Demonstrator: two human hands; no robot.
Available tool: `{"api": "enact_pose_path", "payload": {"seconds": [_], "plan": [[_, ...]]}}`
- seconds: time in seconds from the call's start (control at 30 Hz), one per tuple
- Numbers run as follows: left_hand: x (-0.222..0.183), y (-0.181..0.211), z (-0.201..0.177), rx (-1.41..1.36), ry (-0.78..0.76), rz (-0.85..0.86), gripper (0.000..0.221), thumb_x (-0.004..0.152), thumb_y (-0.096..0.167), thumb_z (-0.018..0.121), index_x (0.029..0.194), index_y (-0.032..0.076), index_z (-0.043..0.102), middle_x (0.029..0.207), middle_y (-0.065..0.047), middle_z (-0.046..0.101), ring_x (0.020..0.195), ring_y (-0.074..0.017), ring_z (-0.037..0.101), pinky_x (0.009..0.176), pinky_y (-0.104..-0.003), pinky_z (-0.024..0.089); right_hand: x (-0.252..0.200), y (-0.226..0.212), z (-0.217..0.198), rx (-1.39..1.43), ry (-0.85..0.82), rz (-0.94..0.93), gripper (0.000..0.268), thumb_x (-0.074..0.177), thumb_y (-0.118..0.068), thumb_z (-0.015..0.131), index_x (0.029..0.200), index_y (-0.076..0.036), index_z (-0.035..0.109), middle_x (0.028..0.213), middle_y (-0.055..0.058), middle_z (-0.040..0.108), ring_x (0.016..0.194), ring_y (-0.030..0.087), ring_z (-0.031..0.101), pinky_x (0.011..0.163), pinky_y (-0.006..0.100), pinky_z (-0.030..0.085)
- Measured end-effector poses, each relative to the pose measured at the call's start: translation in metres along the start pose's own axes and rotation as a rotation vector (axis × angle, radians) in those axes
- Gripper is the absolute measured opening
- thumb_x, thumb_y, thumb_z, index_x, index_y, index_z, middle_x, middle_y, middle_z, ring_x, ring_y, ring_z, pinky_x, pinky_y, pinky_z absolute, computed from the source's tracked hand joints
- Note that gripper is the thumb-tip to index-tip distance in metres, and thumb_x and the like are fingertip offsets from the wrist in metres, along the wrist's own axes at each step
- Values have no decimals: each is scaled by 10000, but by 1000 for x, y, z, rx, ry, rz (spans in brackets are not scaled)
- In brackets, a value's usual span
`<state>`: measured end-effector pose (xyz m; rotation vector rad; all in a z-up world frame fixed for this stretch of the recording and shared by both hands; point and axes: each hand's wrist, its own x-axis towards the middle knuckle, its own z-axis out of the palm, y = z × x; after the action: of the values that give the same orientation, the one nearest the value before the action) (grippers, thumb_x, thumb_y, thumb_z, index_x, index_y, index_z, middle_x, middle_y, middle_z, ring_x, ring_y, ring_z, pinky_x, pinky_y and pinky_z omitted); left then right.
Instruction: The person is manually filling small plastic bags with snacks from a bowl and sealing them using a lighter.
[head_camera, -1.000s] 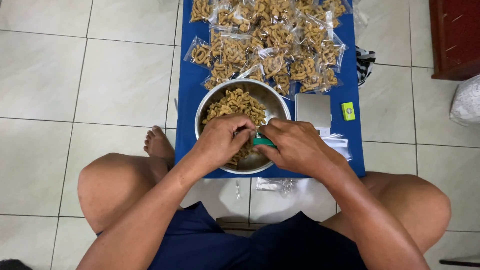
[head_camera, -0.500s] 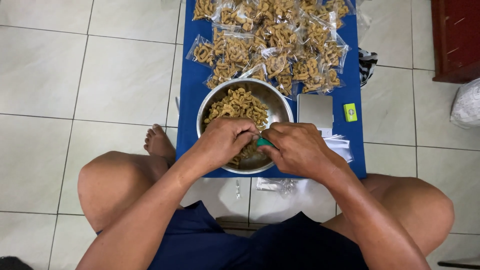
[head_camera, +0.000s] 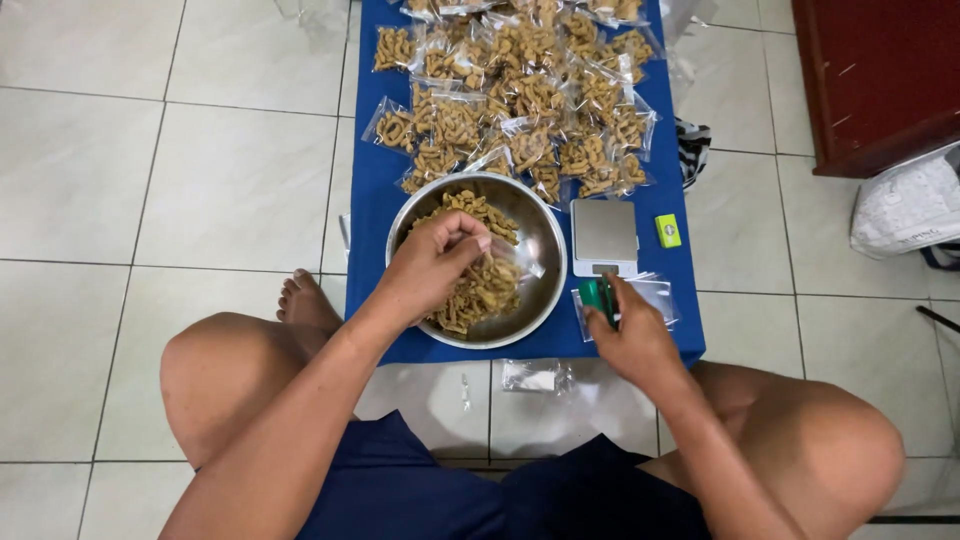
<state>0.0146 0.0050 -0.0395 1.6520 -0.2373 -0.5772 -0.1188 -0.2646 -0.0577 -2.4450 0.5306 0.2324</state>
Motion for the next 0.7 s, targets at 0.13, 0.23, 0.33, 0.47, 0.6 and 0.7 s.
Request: {"api": "enact_pose_path", "payload": {"seconds": [0.13,0.23,0.33,0.47,0.6,0.7], "plan": [[-2,-1,8,-128,27,-17,150,1045,181,628,1116,73,703,915,-113,761,830,-159,685,689,-340,601,-8,2,25,-12,43,-10,682,893,-295,735,1462,17,524,1264,305,664,1152,470,660,966,539,553],[-6,11,15,-283,47,-41,149,1030,163,638,1116,47,673,926,-55,733,873,-129,706,709,-232,598,1,8,52,-135,26,-18,732,876,-353,753,1448,31,504,1214,287,651,1141,486,653,985,560,543],[-11,14,18,-396,63,-64,105,1034,136,630,1079,46,659,876,-56,700,825,-125,694,632,-216,572,7,18,81,-283,80,-139,714,873,-301,750,1423,80,500,1188,272,630,1085,470,681,892,523,591],[-10,10,20,-454,102,-59,98,1021,128,639,1086,58,660,893,-22,669,813,-86,642,649,-178,564,17,35,90,-394,151,-275,705,850,-366,764,1373,60,561,1153,217,610,1068,437,667,859,494,595],[-7,-3,19,-427,158,-39,132,1043,152,631,1094,40,676,924,-78,705,846,-141,669,687,-246,574,-6,24,46,-803,574,-385,228,905,-496,656,1044,-331,730,809,-109,590,745,99,676,592,232,553],[-10,-3,29,-342,182,12,127,1012,168,672,1093,81,718,875,-54,693,836,-114,627,717,-265,566,-26,-42,1,66,356,-493,219,925,-330,759,1048,-153,797,788,21,731,745,231,748,653,318,593]]}}
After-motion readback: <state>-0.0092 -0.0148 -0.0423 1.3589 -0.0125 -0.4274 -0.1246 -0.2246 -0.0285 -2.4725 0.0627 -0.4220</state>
